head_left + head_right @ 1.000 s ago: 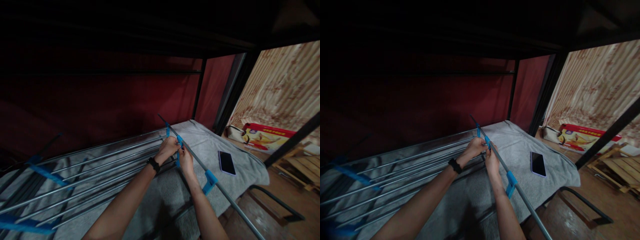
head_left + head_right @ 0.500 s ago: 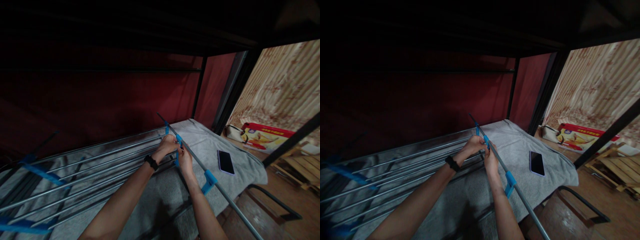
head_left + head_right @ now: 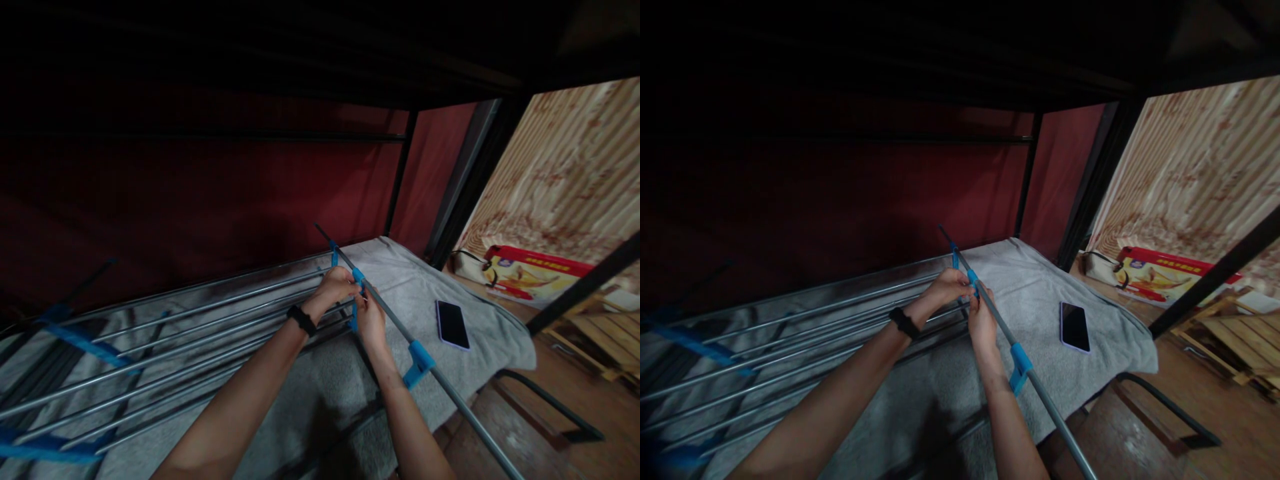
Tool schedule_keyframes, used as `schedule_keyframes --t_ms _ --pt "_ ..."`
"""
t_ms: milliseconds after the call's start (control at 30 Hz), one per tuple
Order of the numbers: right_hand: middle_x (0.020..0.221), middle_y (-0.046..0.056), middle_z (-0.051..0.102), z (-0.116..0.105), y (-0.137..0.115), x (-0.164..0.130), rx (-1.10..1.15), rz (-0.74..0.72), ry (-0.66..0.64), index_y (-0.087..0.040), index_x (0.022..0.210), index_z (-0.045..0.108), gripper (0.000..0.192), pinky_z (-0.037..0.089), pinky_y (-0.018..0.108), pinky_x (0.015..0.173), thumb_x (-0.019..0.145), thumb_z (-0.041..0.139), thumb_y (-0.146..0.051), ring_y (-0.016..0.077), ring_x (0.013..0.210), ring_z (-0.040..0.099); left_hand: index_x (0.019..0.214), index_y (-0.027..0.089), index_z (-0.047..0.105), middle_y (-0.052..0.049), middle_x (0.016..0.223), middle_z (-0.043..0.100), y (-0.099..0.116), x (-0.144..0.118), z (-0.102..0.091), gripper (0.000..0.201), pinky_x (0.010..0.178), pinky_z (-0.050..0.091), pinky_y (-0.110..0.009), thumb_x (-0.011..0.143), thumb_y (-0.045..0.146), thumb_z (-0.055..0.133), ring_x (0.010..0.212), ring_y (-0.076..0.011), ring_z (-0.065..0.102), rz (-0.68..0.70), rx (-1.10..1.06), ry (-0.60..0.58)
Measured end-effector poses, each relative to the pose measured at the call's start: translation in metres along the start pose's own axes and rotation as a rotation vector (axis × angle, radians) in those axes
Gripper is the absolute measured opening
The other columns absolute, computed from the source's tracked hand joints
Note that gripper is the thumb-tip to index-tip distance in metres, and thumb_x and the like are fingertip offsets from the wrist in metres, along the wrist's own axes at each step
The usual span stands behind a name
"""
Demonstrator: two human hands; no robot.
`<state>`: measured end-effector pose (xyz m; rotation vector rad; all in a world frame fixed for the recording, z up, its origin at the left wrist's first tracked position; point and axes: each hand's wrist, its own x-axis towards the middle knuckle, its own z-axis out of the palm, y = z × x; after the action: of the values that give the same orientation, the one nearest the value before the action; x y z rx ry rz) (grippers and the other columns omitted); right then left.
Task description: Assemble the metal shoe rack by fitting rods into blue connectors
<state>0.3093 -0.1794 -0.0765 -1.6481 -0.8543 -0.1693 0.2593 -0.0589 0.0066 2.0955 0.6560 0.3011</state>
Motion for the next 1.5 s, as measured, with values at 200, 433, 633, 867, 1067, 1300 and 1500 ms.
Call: schedule_keyframes --t_ms 200,433,633,867,1067,1300,1500 --pt "0.113 0.012 0.073 -0.001 -0.001 0.000 -0.001 0.015 -0.021 -0.019 0.120 0.070 0.043 0.053 0.041 0.099 0.100 0.045 -0.048 0.0256 0.105 0.068 0.062 0.016 0.065 0.002 0.054 0.057 0.001 0.001 0.000 0.013 0.051 0.039 -0.022 0.069 0.023 0.073 0.053 -0.0115 0.053 -0.011 0.047 0.007" --pt "0.119 0.012 0.073 -0.001 -0.004 -0.002 -0.025 0.002 -0.009 -0.020 0.129 0.067 0.043 0.053 0.044 0.102 0.100 0.045 -0.044 0.0264 0.109 0.067 0.056 0.016 0.063 0.002 0.051 0.056 0.006 -0.001 -0.003 0.021 0.050 0.036 -0.023 0.073 0.026 0.071 0.049 -0.0107 0.049 0.004 0.101 -0.030" --pt "0.117 0.014 0.073 0.002 -0.008 -0.005 -0.066 -0.010 0.023 -0.019 0.124 0.069 0.040 0.051 0.044 0.104 0.099 0.044 -0.038 0.0273 0.112 0.067 0.059 0.016 0.063 -0.001 0.057 0.062 0.015 -0.008 -0.005 0.021 0.057 0.042 -0.026 0.078 0.023 0.069 0.057 -0.0144 0.058 0.017 0.181 -0.021" --pt "0.119 0.016 0.072 0.000 -0.008 -0.003 -0.104 0.005 0.002 -0.017 0.123 0.068 0.042 0.051 0.045 0.105 0.098 0.041 -0.037 0.0286 0.116 0.066 0.107 0.016 0.071 -0.012 0.113 0.075 0.027 -0.054 -0.008 0.025 0.096 0.049 -0.036 0.089 0.035 0.072 0.113 -0.0278 0.067 0.129 0.523 0.163" --pt "0.141 0.016 0.063 0.000 -0.007 -0.003 -0.023 0.012 -0.013 -0.018 0.143 0.058 0.054 0.048 0.048 0.112 0.098 0.045 -0.045 0.0285 0.129 0.061 0.118 0.017 0.069 -0.014 0.111 0.076 0.019 -0.109 -0.030 0.029 0.094 0.051 -0.037 0.105 0.034 0.050 0.106 -0.0267 0.071 0.156 0.872 0.267" --pt "0.142 0.016 0.066 0.004 -0.005 -0.007 0.055 0.053 0.050 -0.016 0.141 0.062 0.057 0.041 0.049 0.119 0.098 0.046 -0.051 0.0296 0.135 0.058 0.107 0.017 0.073 -0.013 0.095 0.078 0.003 -0.123 -0.045 0.041 0.081 0.053 -0.033 0.109 0.041 0.039 0.095 -0.0259 0.075 0.099 0.887 0.186" --pt "0.141 0.016 0.066 0.003 -0.003 -0.006 0.053 0.065 0.038 -0.017 0.138 0.064 0.056 0.041 0.051 0.119 0.097 0.048 -0.050 0.0307 0.135 0.058 0.109 0.015 0.071 -0.015 0.092 0.079 0.001 -0.120 -0.043 0.044 0.079 0.053 -0.036 0.110 0.040 0.035 0.093 -0.0285 0.076 0.100 0.876 0.172"
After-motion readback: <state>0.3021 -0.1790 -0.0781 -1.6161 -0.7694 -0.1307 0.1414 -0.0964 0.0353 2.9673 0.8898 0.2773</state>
